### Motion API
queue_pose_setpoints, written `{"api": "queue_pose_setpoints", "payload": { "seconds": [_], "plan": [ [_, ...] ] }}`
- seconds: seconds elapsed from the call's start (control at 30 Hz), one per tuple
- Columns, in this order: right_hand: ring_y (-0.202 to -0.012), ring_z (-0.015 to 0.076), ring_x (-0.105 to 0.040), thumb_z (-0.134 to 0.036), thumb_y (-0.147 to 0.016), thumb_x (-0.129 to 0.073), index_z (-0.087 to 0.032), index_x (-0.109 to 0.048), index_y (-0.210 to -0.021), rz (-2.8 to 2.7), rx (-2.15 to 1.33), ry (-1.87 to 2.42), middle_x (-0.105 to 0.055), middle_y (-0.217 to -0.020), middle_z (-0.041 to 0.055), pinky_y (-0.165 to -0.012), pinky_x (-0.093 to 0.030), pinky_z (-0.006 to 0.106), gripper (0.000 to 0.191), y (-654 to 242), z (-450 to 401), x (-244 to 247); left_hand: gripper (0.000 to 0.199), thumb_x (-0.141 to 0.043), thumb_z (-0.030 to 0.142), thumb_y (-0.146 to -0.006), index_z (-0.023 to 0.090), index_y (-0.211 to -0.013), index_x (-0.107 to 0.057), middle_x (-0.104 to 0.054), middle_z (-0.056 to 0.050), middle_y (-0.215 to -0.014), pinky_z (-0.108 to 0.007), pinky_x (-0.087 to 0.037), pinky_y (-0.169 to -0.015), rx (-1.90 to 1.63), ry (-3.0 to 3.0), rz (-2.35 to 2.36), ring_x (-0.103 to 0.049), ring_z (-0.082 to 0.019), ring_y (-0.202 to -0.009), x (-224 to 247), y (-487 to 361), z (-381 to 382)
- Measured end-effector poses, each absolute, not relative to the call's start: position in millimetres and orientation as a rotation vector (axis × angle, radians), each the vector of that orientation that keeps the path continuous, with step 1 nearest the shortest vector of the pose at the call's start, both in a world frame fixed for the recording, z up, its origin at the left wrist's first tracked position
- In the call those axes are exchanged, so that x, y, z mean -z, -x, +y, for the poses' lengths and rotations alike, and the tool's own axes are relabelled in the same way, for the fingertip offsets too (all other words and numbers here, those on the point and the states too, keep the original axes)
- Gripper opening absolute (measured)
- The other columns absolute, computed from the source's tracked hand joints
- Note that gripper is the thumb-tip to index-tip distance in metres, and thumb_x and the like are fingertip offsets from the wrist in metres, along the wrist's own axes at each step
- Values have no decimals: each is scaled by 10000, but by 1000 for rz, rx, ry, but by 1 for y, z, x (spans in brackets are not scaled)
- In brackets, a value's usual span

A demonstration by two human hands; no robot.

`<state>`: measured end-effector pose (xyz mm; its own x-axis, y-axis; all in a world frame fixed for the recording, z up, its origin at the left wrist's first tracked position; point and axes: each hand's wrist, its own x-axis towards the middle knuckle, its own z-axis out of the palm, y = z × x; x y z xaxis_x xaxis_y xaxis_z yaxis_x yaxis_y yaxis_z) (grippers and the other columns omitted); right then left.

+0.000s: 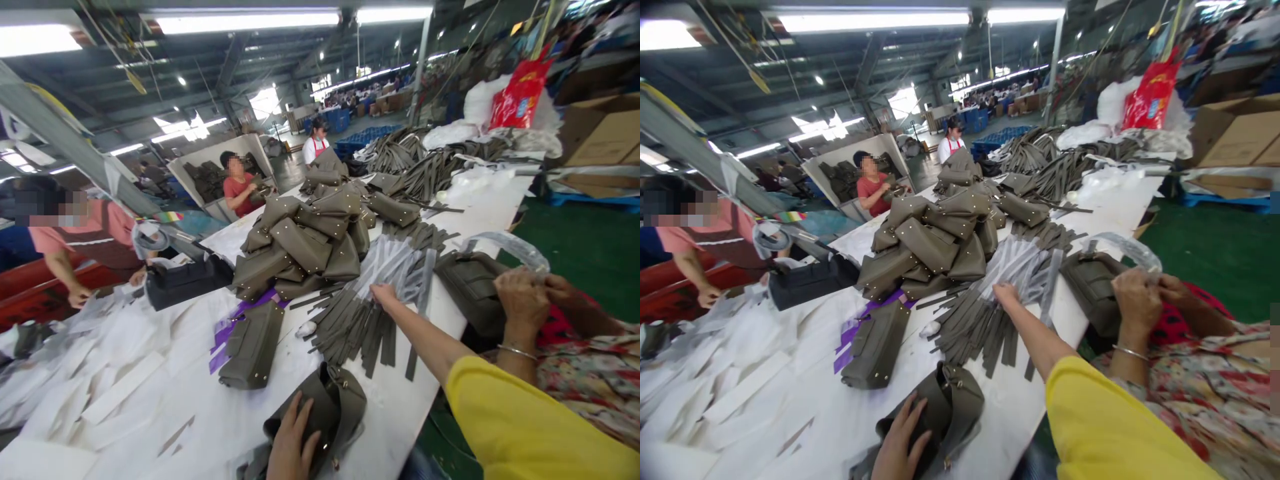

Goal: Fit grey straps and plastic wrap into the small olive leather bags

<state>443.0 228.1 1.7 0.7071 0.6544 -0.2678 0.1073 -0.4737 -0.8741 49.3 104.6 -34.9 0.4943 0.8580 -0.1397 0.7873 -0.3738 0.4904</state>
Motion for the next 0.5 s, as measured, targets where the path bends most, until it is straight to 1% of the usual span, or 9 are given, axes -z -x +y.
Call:
{"api": "queue_pose_setpoints", "payload": {
  "seconds": [0.03, 0.1, 0.2, 0.27, 0.33, 0.4, 0.47, 0.5],
  "plan": [
    [-555, 117, -542, -413, -823, -547, -132, -575, -665, -606, -737, 1928, -576, -583, 0, -546, -437, 233, 323, -435, 225, -6, 491, -494, 314, -815, 288, -1305, -478, -389, -50, -1445, -436, -376, -1079, -243, -2220, 1363, -409, -242, -1300, 32, -50, 108],
    [-529, 112, -520, -443, -804, -522, -161, -538, -611, -651, -733, 1792, -551, -544, -16, -534, -415, 221, 343, -415, 213, -16, 490, -459, 331, -846, 286, -1334, -433, -391, -42, -1444, -438, -373, -1082, -403, -2184, 1410, -399, -233, -1308, 18, -56, 116],
    [-548, 103, -514, -480, -808, -503, -181, -521, -606, -736, -755, 1608, -552, -578, -25, -575, -419, 216, 361, -365, 186, -36, 518, -416, 355, -883, 282, -1390, -335, -348, -40, -1468, -453, -321, -1112, -726, -2168, 1463, -330, -234, -1348, -20, -75, 133],
    [-555, 103, -507, -488, -818, -516, -182, -546, -618, -825, -850, 1417, -559, -596, -22, -595, -418, 226, 367, -323, 163, -51, 527, -394, 361, -900, 266, -1409, -297, -335, -44, -1474, -441, -289, -1125, -868, -2167, 1414, -309, -231, -1357, -50, -89, 144],
    [-539, 105, -494, -484, -821, -541, -180, -584, -633, -907, -997, 1239, -564, -594, -16, -585, -408, 241, 360, -281, 139, -64, 505, -363, 381, -914, 239, -1398, -326, -431, -61, -1415, -409, -354, -1080, -863, -2132, 1318, -408, -226, -1296, -76, -100, 151],
    [-545, 108, -496, -477, -813, -572, -171, -620, -651, -958, -1160, 1132, -574, -598, -10, -582, -404, 247, 350, -250, 119, -72, 469, -372, 417, -911, 225, -1334, -435, -567, -65, -1288, -360, -443, -983, -779, -2083, 1246, -542, -216, -1164, -94, -103, 154],
    [-584, 107, -518, -484, -810, -583, -162, -637, -680, -881, -1332, 1047, -595, -631, -4, -612, -420, 243, 352, -232, 104, -72, 431, -417, 458, -887, 208, -1200, -575, -686, -60, -1065, -313, -500, -857, -704, -2054, 1232, -641, -202, -962, -106, -97, 151],
    [-598, 102, -529, -497, -810, -582, -161, -637, -702, -768, -1420, 1000, -603, -649, -6, -634, -434, 240, 357, -229, 99, -70, 419, -441, 474, -872, 196, -1126, -625, -714, -51, -919, -292, -515, -781, -671, -2047, 1239, -660, -190, -838, -111, -91, 148]
  ]
}}
